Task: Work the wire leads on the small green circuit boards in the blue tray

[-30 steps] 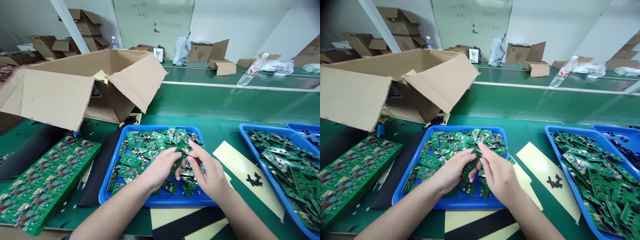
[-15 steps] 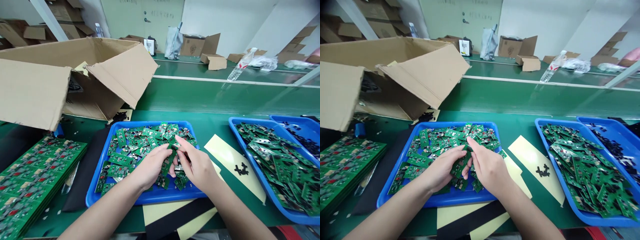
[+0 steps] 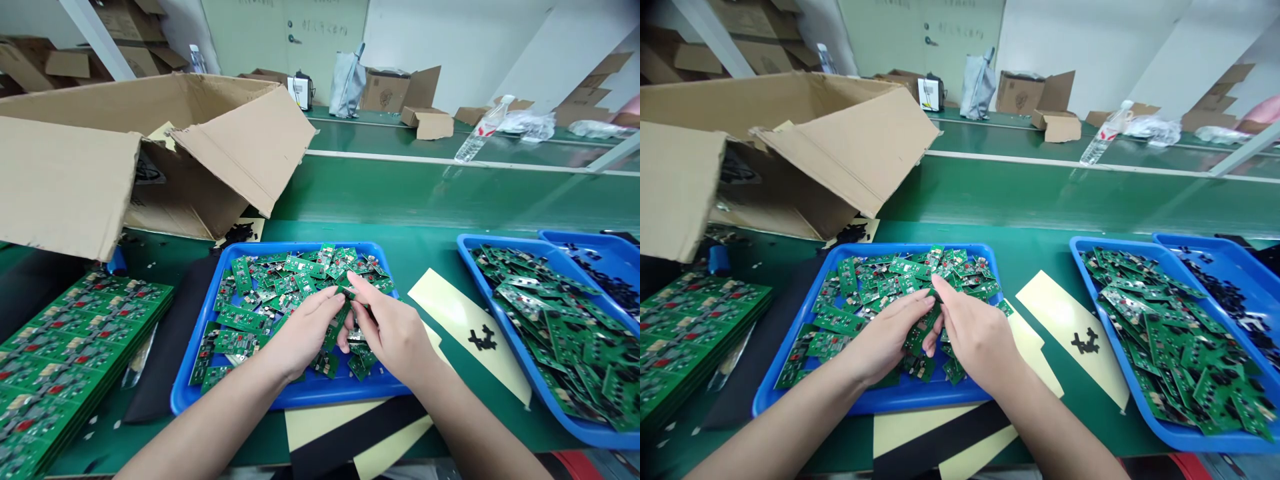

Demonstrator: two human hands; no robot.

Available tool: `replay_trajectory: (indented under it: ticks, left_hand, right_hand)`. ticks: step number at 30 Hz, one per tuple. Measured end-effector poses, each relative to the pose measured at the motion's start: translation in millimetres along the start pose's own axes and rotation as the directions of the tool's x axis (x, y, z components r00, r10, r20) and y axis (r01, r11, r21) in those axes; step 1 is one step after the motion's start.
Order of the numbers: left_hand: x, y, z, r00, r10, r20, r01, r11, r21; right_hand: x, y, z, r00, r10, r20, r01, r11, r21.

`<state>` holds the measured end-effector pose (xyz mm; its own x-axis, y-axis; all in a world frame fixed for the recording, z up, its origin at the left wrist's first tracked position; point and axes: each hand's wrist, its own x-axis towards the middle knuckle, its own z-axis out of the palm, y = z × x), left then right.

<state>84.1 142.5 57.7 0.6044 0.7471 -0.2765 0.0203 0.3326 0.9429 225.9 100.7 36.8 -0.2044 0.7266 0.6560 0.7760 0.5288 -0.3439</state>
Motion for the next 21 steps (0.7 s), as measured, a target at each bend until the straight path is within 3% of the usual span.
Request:
replay_trajectory:
  ticks: [7, 14, 21]
  left_hand:
    - [0.8, -3.7, 0.2, 0.999, 0.04, -0.006, -0.039, 0.997, 0.062]
    - [-0.1, 0.0, 2.7, 0.995, 0.084, -0.045, -0.074, 0.979, 0.189]
    - [0.7, -4.1, 0.7, 0.993, 0.108, -0.042, -0.093, 0.959, 0.268]
  right_hand:
    - [-1.1, -0.8, 0.4, 1.0, -0.002, 0.0, 0.002, 0.999, -0.044]
    - [-1.6, -2.3, 3.0, 0.996, 0.087, 0.015, -0.086, 0.996, -0.039]
    - [-4.0, -5.2, 3.2, 0.985, 0.14, -0.096, -0.15, 0.983, -0.105]
